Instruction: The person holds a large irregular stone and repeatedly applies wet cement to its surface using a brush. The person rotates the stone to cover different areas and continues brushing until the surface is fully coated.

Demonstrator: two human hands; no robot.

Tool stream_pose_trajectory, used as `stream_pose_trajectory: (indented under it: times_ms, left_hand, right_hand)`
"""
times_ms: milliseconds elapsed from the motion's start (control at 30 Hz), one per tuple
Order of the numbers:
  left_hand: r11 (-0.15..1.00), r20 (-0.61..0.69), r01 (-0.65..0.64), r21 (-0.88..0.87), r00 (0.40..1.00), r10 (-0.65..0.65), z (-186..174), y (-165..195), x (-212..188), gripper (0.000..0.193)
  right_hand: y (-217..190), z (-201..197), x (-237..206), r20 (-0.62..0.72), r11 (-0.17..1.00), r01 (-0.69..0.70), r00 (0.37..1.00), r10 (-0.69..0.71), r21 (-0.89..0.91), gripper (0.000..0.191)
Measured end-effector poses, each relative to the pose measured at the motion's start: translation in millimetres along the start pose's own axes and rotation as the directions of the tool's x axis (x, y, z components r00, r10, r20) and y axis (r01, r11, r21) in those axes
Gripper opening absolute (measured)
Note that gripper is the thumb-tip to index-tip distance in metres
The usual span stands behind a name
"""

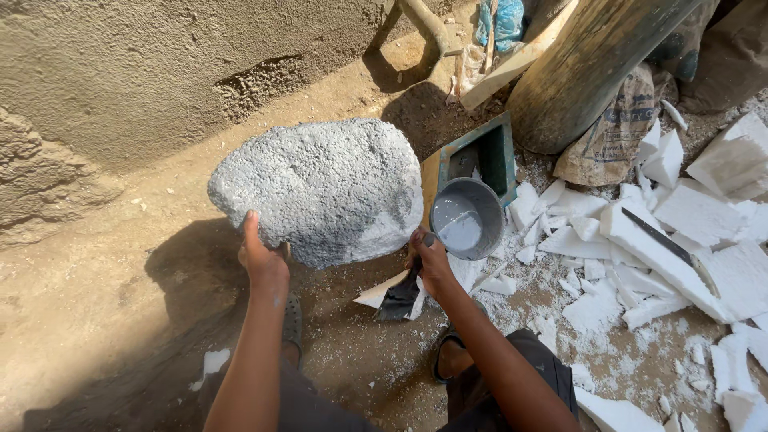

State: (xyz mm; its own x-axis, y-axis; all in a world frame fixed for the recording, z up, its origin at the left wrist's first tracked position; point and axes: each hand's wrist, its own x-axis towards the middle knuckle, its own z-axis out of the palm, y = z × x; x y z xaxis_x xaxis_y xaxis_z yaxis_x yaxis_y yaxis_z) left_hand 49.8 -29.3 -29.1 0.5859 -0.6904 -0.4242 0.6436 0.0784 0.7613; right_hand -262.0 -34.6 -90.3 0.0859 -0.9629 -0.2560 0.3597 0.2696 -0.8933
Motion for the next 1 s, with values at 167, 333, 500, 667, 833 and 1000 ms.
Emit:
stream_pose_trajectory:
  times_ms: [167,333,500,667,833,1000]
  left_hand:
    - [0.997,0.087,-0.001,-0.076,0.996,0.007,-16,-17,21,0.045]
    - [0.775,0.339,-0.474,0.418,0.873,0.351,-32,-24,36,0.046]
    - [0.982,0.22,-0.08,0.171,0.975,0.041,-36,-23,40,0.06]
    - [0.992,0.346,-0.09,0.089,0.937,0.053,-27,-21,36,0.072]
    - [1.0,0.431,-0.001,-0.016,0.902,0.008,-17,-22,30,0.07]
    - [0.99,0.384,0.112,-0.083,0.921,-0.072,-21,-34,31,0.071]
  right_hand:
    - [7,17,9,-0.095,0.985,-0.129,0.986,0.14,0.115,0.058]
    - [7,26,10,-0.117,0.984,-0.139,0.981,0.152,0.112,0.075]
    - [12,30,2,-0.158,0.986,-0.113,0.979,0.132,0.122,0.082]
    - [23,13,6,-0.163,0.955,-0.108,0.974,0.157,0.277,0.071]
    - [27,-1,8,-0.114,0.913,-0.111,0.979,0.168,0.392,0.057]
    - [24,5,0,-0.073,0.885,-0.077,0.99,0.124,0.459,0.053]
